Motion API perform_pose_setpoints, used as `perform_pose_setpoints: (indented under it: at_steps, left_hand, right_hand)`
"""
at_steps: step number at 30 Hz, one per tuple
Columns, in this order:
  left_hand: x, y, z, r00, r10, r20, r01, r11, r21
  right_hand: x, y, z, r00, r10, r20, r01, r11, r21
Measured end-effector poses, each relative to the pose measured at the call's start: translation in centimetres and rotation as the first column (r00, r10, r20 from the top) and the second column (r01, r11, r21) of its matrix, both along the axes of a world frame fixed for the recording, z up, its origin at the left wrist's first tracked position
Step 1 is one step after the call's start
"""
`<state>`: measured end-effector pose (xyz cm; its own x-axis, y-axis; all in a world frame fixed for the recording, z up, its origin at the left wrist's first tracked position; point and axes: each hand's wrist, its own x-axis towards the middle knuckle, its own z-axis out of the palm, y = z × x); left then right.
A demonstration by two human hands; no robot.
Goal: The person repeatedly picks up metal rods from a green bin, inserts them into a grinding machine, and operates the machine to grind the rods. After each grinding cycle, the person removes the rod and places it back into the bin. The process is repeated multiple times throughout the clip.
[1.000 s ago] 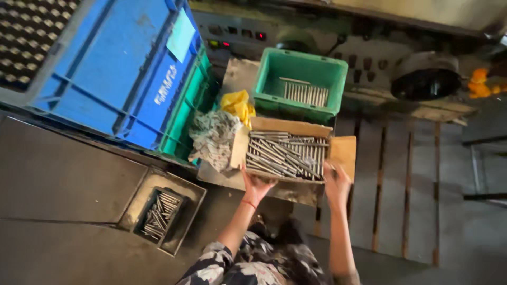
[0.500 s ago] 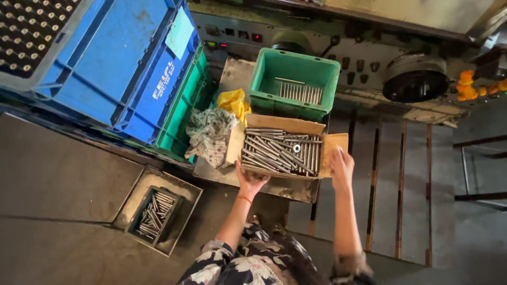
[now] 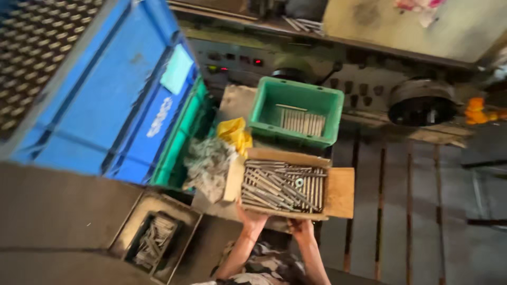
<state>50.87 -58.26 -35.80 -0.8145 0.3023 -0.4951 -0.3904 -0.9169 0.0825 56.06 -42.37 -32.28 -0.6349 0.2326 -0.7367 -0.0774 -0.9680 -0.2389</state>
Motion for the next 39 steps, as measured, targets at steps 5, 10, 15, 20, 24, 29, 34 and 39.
perform_pose_setpoints:
  at_steps: [5, 10, 15, 20, 24, 29, 34, 39]
  left_hand:
    - [-0.6, -0.4, -1.1, 0.999, -0.051, 0.018, 0.049, 0.992, 0.113]
    - [-3.5, -0.3, -1.2, 0.984, -0.133, -0.114, 0.153, 0.97, 0.187]
    - [-6.4, 0.1, -0.5, 0.973, -0.223, -0.062, 0.231, 0.952, 0.201]
    - [-8.6, 0.3, 1.3, 0.924, -0.381, -0.034, 0.383, 0.922, 0.052]
    - [-8.8, 0.0, 2.4, 0.925, -0.369, 0.093, 0.362, 0.928, 0.083]
    - [-8.0, -2.1, 2.9, 0.863, -0.361, 0.354, 0.39, 0.921, -0.012]
    - [-7.0, -4.9, 4.1, 0.93, -0.361, 0.068, 0.326, 0.726, -0.605]
    - [-8.0, 1.5, 8.7, 0.658, -0.608, -0.443, -0.372, 0.25, -0.894]
  right_hand:
    - [-1.7, 1.6, -0.9, 0.991, 0.07, 0.115, -0.073, 0.997, 0.021]
    - [-3.1, 2.4, -1.8, 0.986, 0.089, 0.14, -0.098, 0.994, 0.057]
    - [-5.2, 3.0, -1.1, 0.966, 0.15, 0.209, -0.172, 0.981, 0.09]
    - [-6.3, 4.1, 0.8, 0.96, 0.223, 0.167, -0.245, 0.961, 0.13]
    - [-5.1, 4.1, 1.7, 0.958, 0.254, 0.135, -0.275, 0.946, 0.173]
    - [-0.4, 3.6, 1.7, 0.972, 0.227, 0.064, -0.236, 0.936, 0.263]
    - [11.0, 4.4, 1.2, 0.997, 0.081, 0.013, -0.08, 0.924, 0.374]
    - [24.4, 7.6, 0.3, 0.899, -0.107, 0.424, -0.104, 0.89, 0.445]
